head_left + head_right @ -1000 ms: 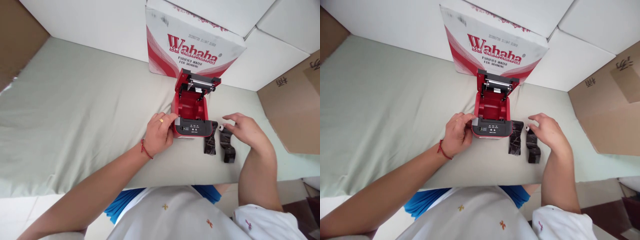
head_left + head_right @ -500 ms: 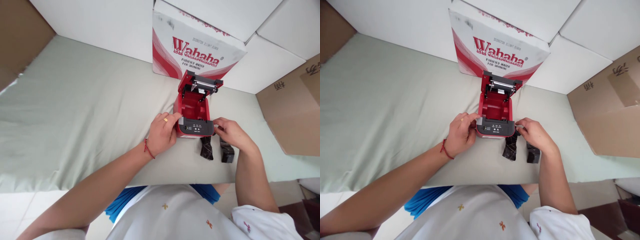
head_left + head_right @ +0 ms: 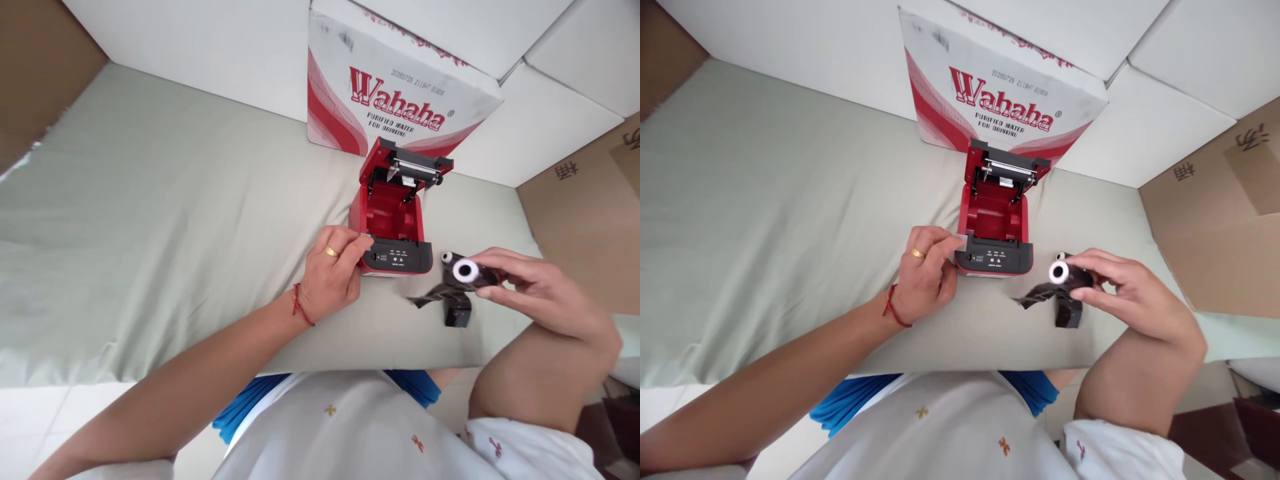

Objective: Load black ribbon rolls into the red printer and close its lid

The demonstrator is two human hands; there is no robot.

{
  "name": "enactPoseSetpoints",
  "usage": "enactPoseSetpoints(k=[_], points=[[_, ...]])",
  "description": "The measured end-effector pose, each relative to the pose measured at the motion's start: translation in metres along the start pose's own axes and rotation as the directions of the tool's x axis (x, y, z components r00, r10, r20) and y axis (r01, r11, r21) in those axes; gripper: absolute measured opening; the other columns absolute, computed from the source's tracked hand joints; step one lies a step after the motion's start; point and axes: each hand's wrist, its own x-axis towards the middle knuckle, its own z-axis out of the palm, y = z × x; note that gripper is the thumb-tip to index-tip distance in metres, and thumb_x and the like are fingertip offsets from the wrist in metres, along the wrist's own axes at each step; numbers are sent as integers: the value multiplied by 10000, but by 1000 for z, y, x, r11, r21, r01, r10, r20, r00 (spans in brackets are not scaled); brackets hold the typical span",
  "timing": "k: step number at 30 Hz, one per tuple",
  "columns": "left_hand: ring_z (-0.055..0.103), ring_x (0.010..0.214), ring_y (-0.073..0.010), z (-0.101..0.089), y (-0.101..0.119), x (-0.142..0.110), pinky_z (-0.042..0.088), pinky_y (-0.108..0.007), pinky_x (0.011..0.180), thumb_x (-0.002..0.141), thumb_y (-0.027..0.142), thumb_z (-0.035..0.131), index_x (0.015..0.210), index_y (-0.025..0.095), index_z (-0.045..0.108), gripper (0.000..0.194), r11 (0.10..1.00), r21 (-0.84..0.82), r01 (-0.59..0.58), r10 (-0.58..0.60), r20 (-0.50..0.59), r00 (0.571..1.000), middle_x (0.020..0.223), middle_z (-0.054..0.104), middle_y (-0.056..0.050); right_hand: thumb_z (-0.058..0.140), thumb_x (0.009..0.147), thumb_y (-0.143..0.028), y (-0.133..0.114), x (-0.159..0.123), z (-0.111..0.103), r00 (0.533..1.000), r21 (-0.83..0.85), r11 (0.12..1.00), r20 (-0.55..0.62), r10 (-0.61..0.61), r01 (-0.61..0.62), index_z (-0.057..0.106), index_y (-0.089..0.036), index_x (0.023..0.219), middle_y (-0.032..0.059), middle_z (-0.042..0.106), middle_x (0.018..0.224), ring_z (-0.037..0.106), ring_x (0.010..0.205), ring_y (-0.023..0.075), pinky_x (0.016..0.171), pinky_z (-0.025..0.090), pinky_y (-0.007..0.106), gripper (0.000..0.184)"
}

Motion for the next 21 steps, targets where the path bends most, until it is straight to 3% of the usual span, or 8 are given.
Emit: enactPoseSetpoints(k=[3, 8, 12, 16, 18, 21], points=[[591, 988, -242, 0, 1, -1, 516, -391, 842, 833, -1, 485, 1345, 208, 558, 558, 1000, 13, 8, -8, 3, 1000, 1078, 646, -87, 749, 961, -461, -15, 15, -17, 992, 50, 995, 89, -92, 88, 786, -413, 1271, 35, 785, 1091, 703, 778, 222, 637, 574, 357, 316], [628, 1183, -261, -2, 1, -2, 556, -419, 972, 904, 29, 498, 1521, 199, 505, 640, 997, 51, -51, 54, -63, 997, 1224, 681, -133, 704, 966, -435, -29, 84, 18, 998, -12, 998, -31, -60, 59, 768, -265, 1308, 71, 761, 1138, 633, 679, 163, 646, 558, 353, 387], [610, 1368, -242, -5, 6, 1, 498, -428, 1141, 961, 73, 525, 1519, 229, 546, 580, 987, 57, -149, 148, 11, 989, 1328, 744, -100, 677, 924, -282, -37, 122, 45, 989, -141, 984, -83, -122, 109, 778, -207, 1276, 90, 777, 1165, 734, 966, 245, 904, 583, 400, 373], [664, 1319, -191, -5, 16, 2, 422, -416, 1247, 978, 65, 502, 1329, 185, 668, 406, 966, 2, -260, 257, 126, 958, 1230, 808, -51, 627, 934, -229, -47, 137, 54, 995, -307, 952, -96, -39, 8, 783, -216, 1253, 97, 789, 1252, 731, 1131, 297, 1022, 542, 423, 355], [686, 1273, -185, -4, 20, 1, 440, -407, 1241, 990, 82, 503, 1279, 178, 691, 357, 966, -3, -257, 256, 103, 961, 1202, 814, -49, 616, 940, -222, -51, 140, 55, 996, -347, 937, -93, 1, -33, 779, -222, 1259, 96, 790, 1272, 732, 1156, 305, 1032, 538, 421, 358], [653, 1335, -200, -4, 24, 0, 468, -405, 1225, 990, 104, 534, 1291, 183, 697, 351, 971, 19, -238, 238, -21, 971, 1202, 803, -74, 611, 934, -206, -55, 145, 55, 996, -406, 912, -78, 35, -64, 774, -231, 1285, 95, 787, 1300, 724, 1202, 333, 1038, 534, 445, 387]])
